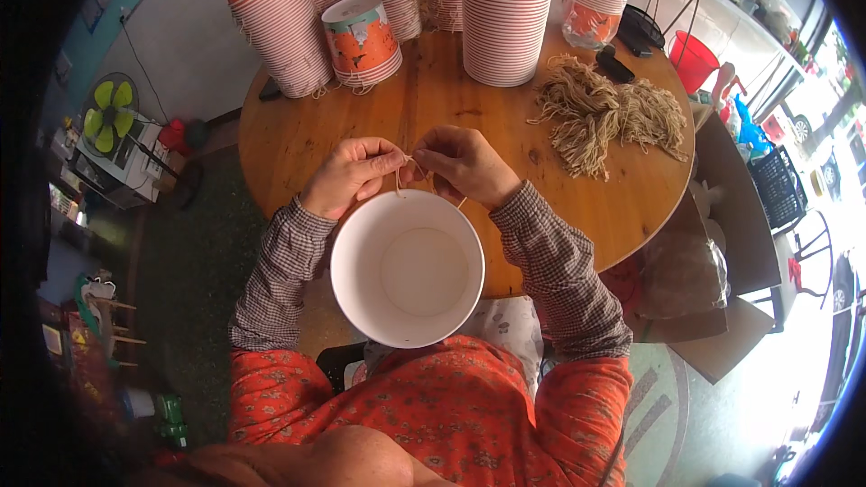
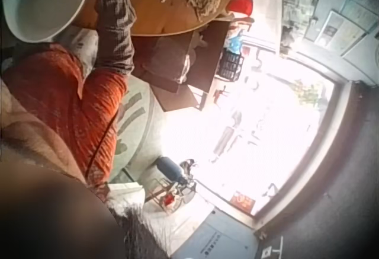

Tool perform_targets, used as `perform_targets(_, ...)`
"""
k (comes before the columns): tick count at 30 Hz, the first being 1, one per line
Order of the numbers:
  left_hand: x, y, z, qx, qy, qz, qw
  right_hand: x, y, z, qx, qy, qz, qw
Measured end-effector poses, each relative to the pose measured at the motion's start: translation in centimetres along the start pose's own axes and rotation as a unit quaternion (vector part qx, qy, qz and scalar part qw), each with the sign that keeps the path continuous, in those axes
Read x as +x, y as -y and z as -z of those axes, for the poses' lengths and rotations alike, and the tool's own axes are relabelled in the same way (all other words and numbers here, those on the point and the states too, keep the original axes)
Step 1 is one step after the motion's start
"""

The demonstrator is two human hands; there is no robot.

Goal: Attach twine handles to Halloween-themed paper buckets by threading and knotting them through pre-drilled holes.

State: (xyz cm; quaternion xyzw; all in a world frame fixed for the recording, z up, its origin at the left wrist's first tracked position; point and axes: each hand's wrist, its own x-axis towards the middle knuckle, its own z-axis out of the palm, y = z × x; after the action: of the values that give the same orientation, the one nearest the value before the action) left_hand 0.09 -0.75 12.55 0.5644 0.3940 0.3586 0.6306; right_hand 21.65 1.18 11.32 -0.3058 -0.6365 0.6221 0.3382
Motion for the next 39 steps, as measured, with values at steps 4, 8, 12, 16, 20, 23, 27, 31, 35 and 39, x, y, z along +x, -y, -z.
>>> perform_targets(4,0.2,0.3,0.4,-0.123,0.023,0.033,0.992,0.1,-0.1,0.0,-0.036,-0.004,0.006,0.999)
perform_targets(8,0.0,0.3,0.2,-0.082,0.011,0.001,0.997,0.1,0.1,-0.5,-0.016,-0.03,0.046,0.998)
perform_targets(12,0.3,0.3,-0.6,-0.056,-0.014,-0.012,0.998,0.1,-1.2,-1.4,-0.023,-0.056,0.173,0.983)
perform_targets(16,0.1,0.6,-0.9,-0.029,-0.037,-0.033,0.998,-0.2,-0.9,-1.1,-0.155,-0.093,0.204,0.962)
perform_targets(20,0.3,1.2,-0.9,-0.016,-0.043,-0.035,0.998,-0.8,0.2,-1.2,-0.269,-0.1,0.206,0.936)
perform_targets(23,0.3,0.8,-1.2,0.009,-0.049,-0.033,0.998,-1.0,0.7,-1.4,-0.275,-0.101,0.189,0.937)
perform_targets(27,0.6,1.0,-1.2,-0.011,-0.036,-0.037,0.999,-0.6,-0.2,-1.4,-0.207,-0.099,0.249,0.941)
perform_targets(31,0.6,1.6,-0.7,0.0,-0.043,-0.05,0.998,-0.6,0.1,-1.2,-0.302,-0.107,0.272,0.907)
perform_targets(35,0.5,1.5,-0.7,0.053,-0.052,-0.064,0.995,-0.7,0.0,-0.7,-0.368,-0.106,0.29,0.877)
perform_targets(39,0.5,1.4,-0.6,0.064,-0.039,-0.08,0.994,-1.1,-0.1,-0.5,-0.317,-0.11,0.256,0.906)
